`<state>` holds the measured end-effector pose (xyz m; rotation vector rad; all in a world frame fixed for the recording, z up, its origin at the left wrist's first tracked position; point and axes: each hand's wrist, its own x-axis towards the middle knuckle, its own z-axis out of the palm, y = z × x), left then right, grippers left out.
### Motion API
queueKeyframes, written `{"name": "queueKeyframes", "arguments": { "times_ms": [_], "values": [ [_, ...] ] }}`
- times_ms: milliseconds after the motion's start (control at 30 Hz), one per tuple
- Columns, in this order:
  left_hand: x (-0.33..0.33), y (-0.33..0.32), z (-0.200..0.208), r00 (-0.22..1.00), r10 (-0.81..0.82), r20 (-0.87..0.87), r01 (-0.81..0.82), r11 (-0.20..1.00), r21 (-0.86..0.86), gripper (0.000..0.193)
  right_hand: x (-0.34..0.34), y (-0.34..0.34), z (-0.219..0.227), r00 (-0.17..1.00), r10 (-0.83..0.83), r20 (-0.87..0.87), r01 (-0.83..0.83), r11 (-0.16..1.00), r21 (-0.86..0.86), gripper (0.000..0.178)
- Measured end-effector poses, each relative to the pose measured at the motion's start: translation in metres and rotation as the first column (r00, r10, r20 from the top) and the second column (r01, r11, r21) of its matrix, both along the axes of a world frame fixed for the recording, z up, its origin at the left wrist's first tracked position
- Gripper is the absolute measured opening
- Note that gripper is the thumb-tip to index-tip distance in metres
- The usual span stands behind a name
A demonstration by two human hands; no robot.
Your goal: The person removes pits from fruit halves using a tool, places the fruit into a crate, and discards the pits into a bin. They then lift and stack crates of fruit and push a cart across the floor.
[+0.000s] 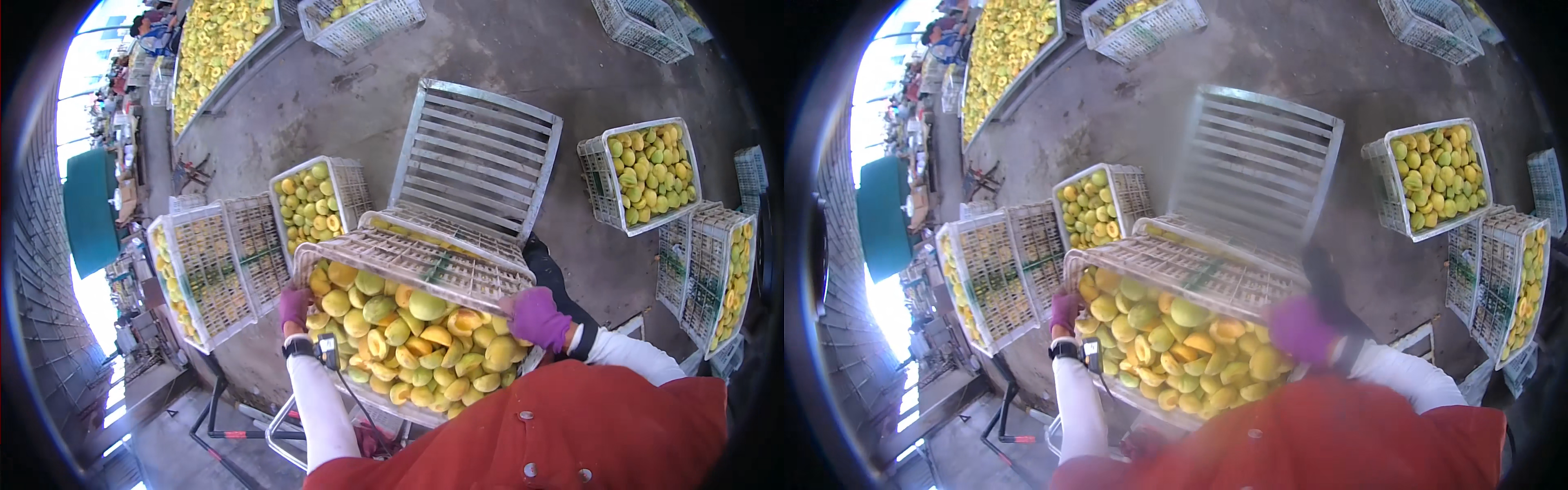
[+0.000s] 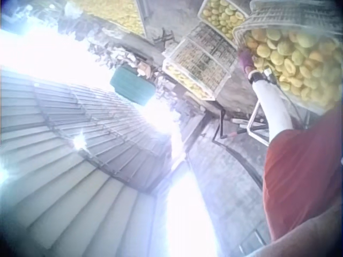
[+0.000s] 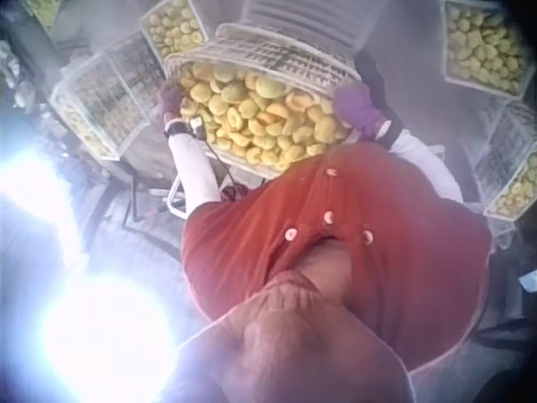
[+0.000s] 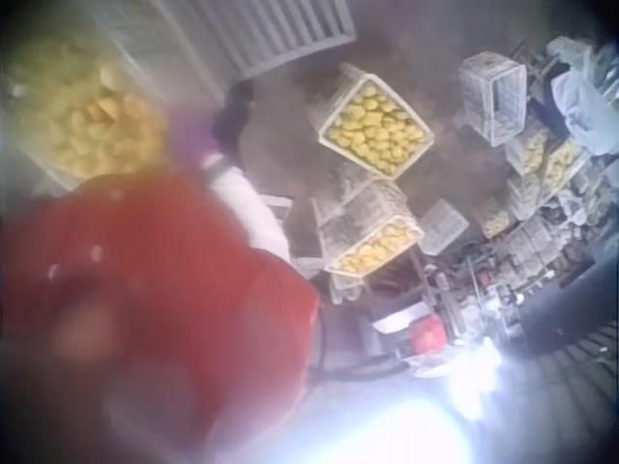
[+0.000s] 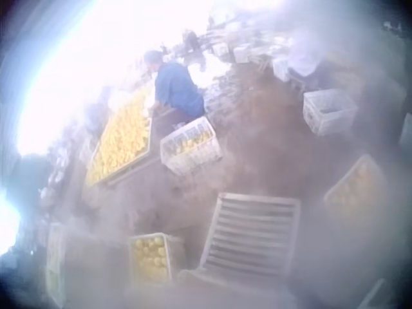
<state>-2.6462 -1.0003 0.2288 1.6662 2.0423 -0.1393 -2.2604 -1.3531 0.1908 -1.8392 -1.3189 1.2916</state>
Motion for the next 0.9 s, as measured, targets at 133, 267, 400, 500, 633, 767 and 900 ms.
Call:
{"name": "queueKeyframes", "arguments": {
  "times_ms": [133,267,400,500,633,767,900],
  "values": [
    [-0.001,-0.005,0.004,0.991,0.016,0.134,-0.009,0.998,-0.058,0.035,0.006,-0.002,-0.011,0.995,0.088,0.049,-0.086,0.996,-0.037,0.019],
    [0.009,-0.005,0.008,0.979,0.050,0.197,-0.040,0.998,-0.056,0.034,0.015,0.012,0.030,0.930,0.297,0.216,-0.290,0.955,-0.064,0.021],
    [0.000,0.006,0.002,0.975,0.030,0.222,-0.016,0.998,-0.061,0.033,0.020,0.038,0.068,0.902,0.376,0.214,-0.321,0.914,-0.249,0.025],
    [0.003,0.006,-0.002,0.990,-0.045,0.130,0.055,0.996,-0.070,0.032,0.013,0.015,0.047,0.867,0.410,0.285,-0.360,0.909,-0.212,0.024],
    [-0.001,0.007,-0.002,0.964,-0.032,0.264,0.049,0.997,-0.058,0.032,0.008,0.014,0.027,0.948,0.305,0.090,-0.284,0.940,-0.189,0.026],
    [-0.001,0.013,-0.014,0.957,0.055,0.284,-0.048,0.998,-0.034,0.033,0.015,0.002,0.010,0.967,0.101,0.233,-0.111,0.993,0.028,0.016],
    [0.001,0.008,-0.009,0.979,0.080,0.188,-0.074,0.997,-0.038,0.034,0.023,0.037,0.056,0.887,0.355,0.294,-0.335,0.935,-0.118,0.018]
  ]
}}
